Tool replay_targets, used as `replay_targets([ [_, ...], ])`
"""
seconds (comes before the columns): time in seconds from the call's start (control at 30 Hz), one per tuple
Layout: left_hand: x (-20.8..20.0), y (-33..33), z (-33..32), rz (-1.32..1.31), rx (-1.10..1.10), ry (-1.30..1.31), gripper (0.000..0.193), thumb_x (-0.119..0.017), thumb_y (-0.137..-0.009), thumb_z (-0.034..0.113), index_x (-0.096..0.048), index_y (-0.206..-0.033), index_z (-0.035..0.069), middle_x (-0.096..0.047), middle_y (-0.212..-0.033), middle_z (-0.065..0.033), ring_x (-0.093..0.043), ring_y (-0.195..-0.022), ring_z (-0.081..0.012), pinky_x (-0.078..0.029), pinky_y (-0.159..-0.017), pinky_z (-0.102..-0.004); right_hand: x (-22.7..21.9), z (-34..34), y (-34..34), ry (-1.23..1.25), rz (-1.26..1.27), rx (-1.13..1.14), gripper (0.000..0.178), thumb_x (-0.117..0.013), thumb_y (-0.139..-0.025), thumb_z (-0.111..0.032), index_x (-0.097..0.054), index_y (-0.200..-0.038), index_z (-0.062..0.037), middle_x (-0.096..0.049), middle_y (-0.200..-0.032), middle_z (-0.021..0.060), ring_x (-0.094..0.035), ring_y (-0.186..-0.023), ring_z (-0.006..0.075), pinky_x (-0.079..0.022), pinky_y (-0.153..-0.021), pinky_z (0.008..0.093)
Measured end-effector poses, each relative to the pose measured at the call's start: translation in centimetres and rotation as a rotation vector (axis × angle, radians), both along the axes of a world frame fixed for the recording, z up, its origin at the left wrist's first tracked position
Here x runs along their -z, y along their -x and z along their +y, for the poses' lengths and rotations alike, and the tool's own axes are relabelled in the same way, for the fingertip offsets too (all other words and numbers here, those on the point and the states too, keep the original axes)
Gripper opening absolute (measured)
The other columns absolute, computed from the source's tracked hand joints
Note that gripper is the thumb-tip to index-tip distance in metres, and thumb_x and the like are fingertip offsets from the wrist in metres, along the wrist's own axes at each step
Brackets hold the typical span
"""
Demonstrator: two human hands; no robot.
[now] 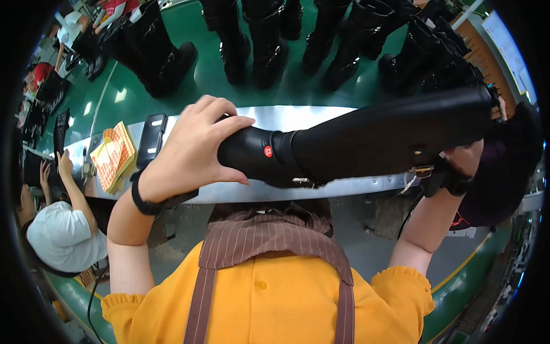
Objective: The recorder inspects, cleans, and organizes pairs of black tall boots on a manufacturing line workbench, checking for defects and applying cleaning stickers.
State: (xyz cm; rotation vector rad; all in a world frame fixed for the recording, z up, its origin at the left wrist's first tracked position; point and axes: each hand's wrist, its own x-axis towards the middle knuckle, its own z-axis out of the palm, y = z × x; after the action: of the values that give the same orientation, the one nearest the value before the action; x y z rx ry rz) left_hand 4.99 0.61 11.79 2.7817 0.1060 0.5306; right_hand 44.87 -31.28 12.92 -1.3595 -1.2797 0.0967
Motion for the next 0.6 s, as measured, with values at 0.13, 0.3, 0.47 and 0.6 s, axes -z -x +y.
replay_targets([
  [0.13,0.8,3.4,-2.3,-0.085,-0.184,-0.073,0.068,-0.089,-0.051,0.019,-0.065,-0.114,0.009,-0.059,-0.107,-0.0099,-0.055,-0.103,-0.0316,-0.043,-0.089,-0.0415,-0.1,3.0,2.2,0.210,0.096,0.099,0.027,-0.071,-0.085,-0.003,-0.064,-0.111,0.0026,-0.066,-0.109,0.0091,-0.062,-0.100,0.0173,-0.046,-0.095,0.0312],
  [0.3,3.4,3.3,-2.9,-0.010,-0.174,0.042,0.066,-0.088,-0.053,0.021,-0.067,-0.115,0.009,-0.060,-0.105,-0.0091,-0.055,-0.098,-0.0307,-0.044,-0.087,-0.0406,2.2,7.6,5.3,0.333,0.116,0.052,0.022,-0.068,-0.090,-0.003,-0.065,-0.111,0.0026,-0.068,-0.100,0.0012,-0.060,-0.093,0.0060,-0.046,-0.084,0.0210],
  [0.47,4.2,2.6,-3.2,-0.044,-0.172,0.026,0.063,-0.088,-0.056,0.024,-0.068,-0.113,0.008,-0.059,-0.100,-0.0094,-0.055,-0.094,-0.0295,-0.045,-0.081,-0.0390,1.2,10.3,11.5,0.018,-0.779,0.800,0.037,-0.077,-0.084,-0.013,-0.066,-0.119,-0.0063,-0.066,-0.115,0.0114,-0.060,-0.105,0.0216,-0.047,-0.092,0.0322],
  [0.6,4.0,1.7,-3.4,-0.051,-0.196,0.029,0.059,-0.087,-0.056,0.026,-0.069,-0.110,0.008,-0.060,-0.097,-0.0092,-0.054,-0.089,-0.0287,-0.045,-0.077,-0.0391,2.7,10.8,18.0,-0.085,-1.002,0.292,0.045,-0.082,-0.073,-0.013,-0.069,-0.115,-0.0148,-0.064,-0.113,0.0067,-0.056,-0.091,0.0201,-0.045,-0.079,0.0330],
])
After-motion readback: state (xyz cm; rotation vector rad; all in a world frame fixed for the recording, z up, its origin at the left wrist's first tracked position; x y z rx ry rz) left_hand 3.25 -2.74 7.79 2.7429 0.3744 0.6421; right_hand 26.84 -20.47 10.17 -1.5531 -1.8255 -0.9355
